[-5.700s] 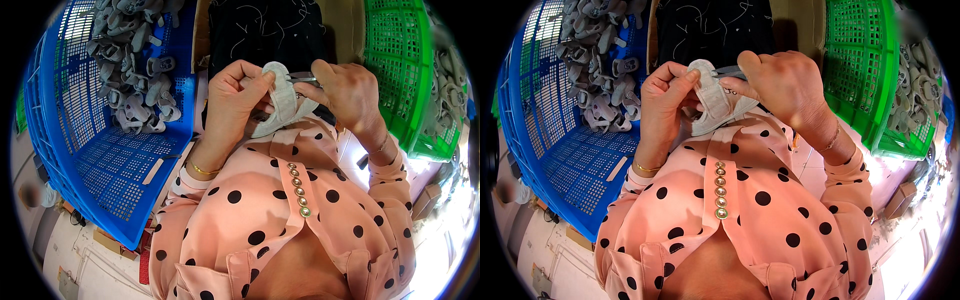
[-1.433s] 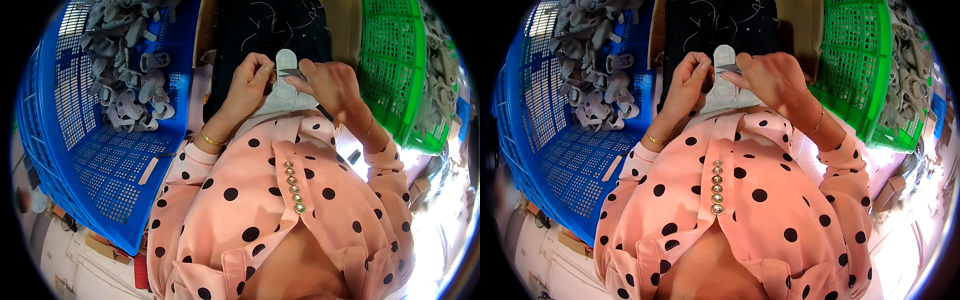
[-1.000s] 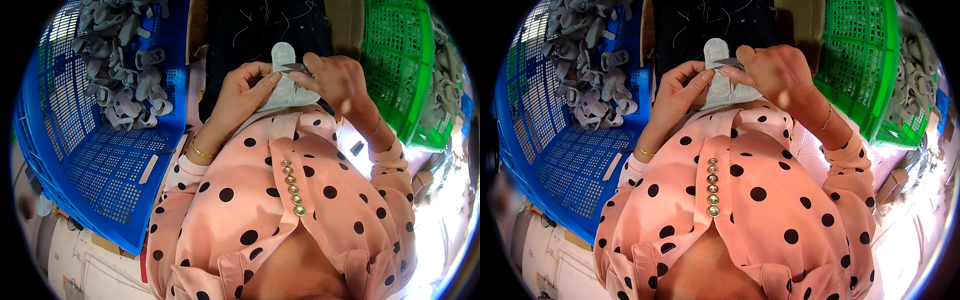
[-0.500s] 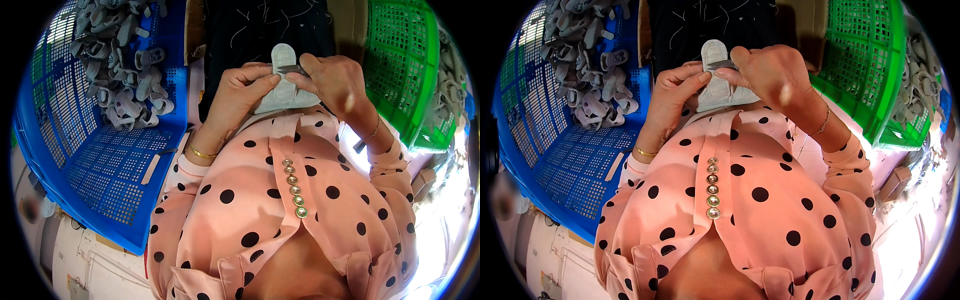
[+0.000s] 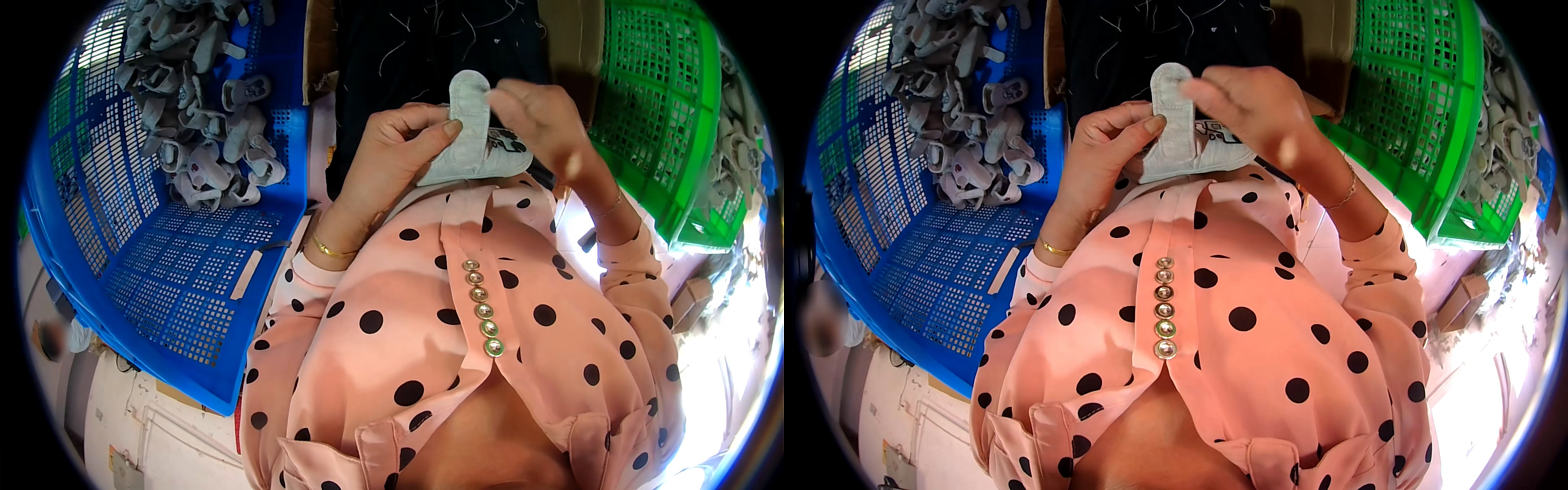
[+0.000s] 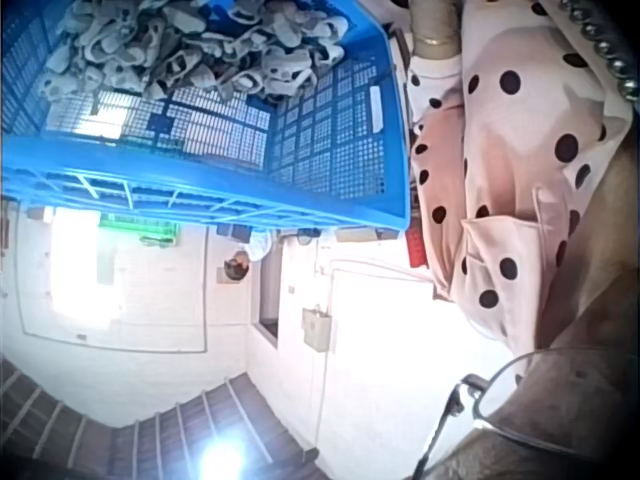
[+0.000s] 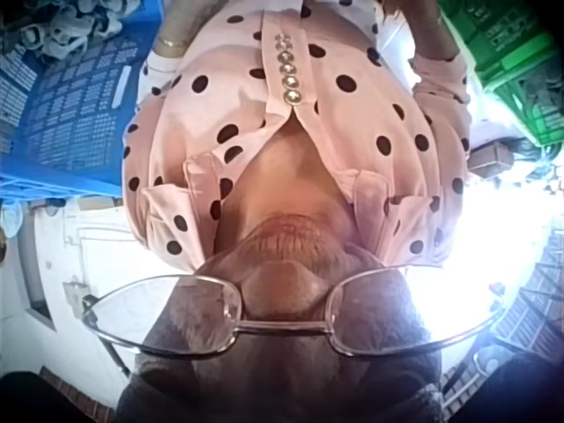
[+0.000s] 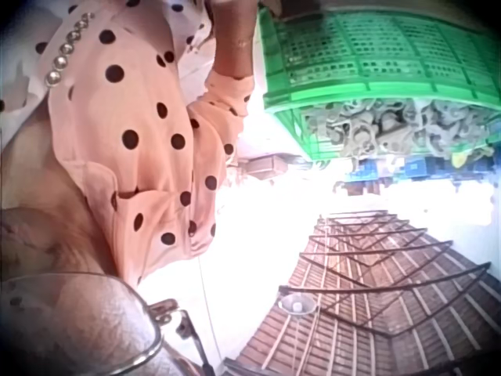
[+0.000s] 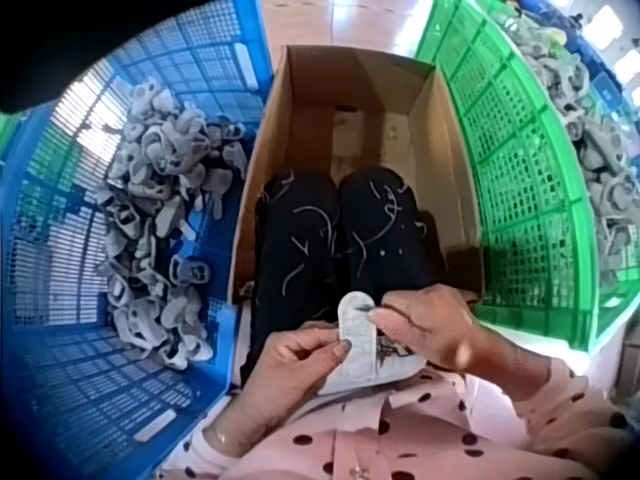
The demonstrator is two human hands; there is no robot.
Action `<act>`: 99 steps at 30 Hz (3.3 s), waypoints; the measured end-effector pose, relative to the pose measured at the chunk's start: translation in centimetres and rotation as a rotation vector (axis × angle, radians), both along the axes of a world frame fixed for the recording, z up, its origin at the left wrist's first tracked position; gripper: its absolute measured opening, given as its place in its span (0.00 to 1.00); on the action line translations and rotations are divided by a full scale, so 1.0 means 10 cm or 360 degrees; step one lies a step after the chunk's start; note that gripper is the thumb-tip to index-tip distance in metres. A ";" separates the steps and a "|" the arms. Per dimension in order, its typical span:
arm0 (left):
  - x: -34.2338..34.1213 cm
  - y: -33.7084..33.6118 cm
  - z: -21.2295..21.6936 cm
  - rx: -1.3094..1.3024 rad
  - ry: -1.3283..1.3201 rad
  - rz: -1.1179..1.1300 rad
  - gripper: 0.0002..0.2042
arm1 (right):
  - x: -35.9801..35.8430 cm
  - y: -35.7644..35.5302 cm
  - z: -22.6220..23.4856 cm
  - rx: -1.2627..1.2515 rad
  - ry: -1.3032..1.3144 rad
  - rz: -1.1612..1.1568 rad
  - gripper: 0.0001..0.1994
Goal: The person sits on the floor and uses scissors to trim loose threads and excess fabric from the edges of small white socks. They handle the socks one at a time, picking them from a blue basket, cutting the threads, and placing the finished items into a green basket.
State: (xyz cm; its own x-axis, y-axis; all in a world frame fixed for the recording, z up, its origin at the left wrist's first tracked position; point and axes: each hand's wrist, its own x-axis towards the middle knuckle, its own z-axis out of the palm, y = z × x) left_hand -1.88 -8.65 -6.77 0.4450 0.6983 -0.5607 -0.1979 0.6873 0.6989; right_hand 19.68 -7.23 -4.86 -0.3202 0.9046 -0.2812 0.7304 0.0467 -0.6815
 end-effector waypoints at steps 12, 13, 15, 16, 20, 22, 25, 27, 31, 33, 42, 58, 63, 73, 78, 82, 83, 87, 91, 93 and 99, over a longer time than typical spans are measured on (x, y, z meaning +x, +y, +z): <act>0.05 0.08 -0.09 0.1546 0.0924 -0.0061 0.08 | -0.20 -0.08 0.05 -0.0419 0.0571 -0.0359 0.13; 0.04 0.10 -0.06 0.1407 0.0897 -0.0059 0.08 | -0.20 -0.08 0.07 -0.0414 0.0584 -0.0369 0.13; 0.00 0.16 -0.09 0.0990 0.0788 0.0095 0.08 | -0.17 -0.05 0.13 -0.0536 0.0684 -0.0465 0.15; -0.08 0.23 -0.17 0.1110 0.0920 0.0160 0.08 | -0.16 -0.03 0.16 -0.0597 0.0733 -0.0516 0.15; -0.13 0.17 -0.06 0.0771 0.0491 0.0110 0.10 | -0.11 0.02 0.10 -0.0738 0.0714 -0.0441 0.17; -0.12 0.10 0.02 0.0737 0.0471 -0.0137 0.10 | -0.13 0.01 0.05 -0.0738 0.0764 -0.0463 0.17; -0.07 0.01 0.01 0.0944 0.0706 -0.0366 0.10 | -0.18 0.01 0.04 -0.0738 0.0856 -0.0537 0.17; -0.06 0.01 0.03 0.0926 0.0745 -0.0413 0.09 | -0.22 0.00 0.06 -0.0740 0.0884 -0.0596 0.16; -0.06 0.07 0.12 0.0837 0.0765 -0.0545 0.09 | -0.22 0.00 0.03 -0.0785 0.0890 -0.0709 0.16; -0.05 0.01 0.00 0.0932 0.0707 -0.0168 0.09 | -0.22 0.01 0.02 -0.0799 0.0919 -0.0736 0.15; 0.01 -0.01 -0.01 0.1948 0.1118 -0.0123 0.10 | -0.23 0.02 -0.02 -0.0846 0.0906 -0.0735 0.15; 0.05 -0.11 -0.30 0.0826 0.0611 -0.0004 0.09 | 0.00 -0.18 0.14 0.0696 -0.0539 0.0379 0.22; 0.05 -0.14 -0.33 0.0674 0.0433 0.0075 0.10 | -0.03 -0.16 0.11 0.0676 -0.0698 0.0487 0.23; 0.11 -0.21 -0.39 0.1289 0.0761 0.0250 0.06 | -0.18 -0.08 0.17 0.0806 -0.0536 0.0483 0.15; 0.16 -0.26 -0.41 0.1828 0.0851 0.0490 0.07 | -0.12 -0.14 0.00 0.0676 -0.1159 0.0629 0.15; 0.21 -0.39 -0.52 0.1488 0.0748 0.0696 0.07 | 0.32 -0.11 -0.41 0.0389 -0.0154 0.0170 0.12; 0.16 -0.40 -0.46 0.1529 0.0761 0.0603 0.08 | 0.35 -0.13 -0.48 0.0412 0.0124 0.0187 0.11; 0.18 -0.38 -0.53 0.1616 0.0833 0.0618 0.10 | 0.16 -0.17 -0.42 -0.0329 0.0210 -0.0069 0.10; 0.04 -0.32 -0.39 0.1624 0.0910 0.0399 0.13 | 0.13 -0.05 -0.23 -0.0644 0.0356 -0.0357 0.11; -0.02 -0.29 -0.30 0.1713 0.0999 0.0280 0.16 | 0.24 0.02 -0.17 -0.0594 0.0344 -0.0340 0.11; -0.02 -0.31 -0.08 0.1894 0.1153 0.0100 0.19 | 0.03 0.08 0.22 -0.0265 0.0164 -0.0054 0.13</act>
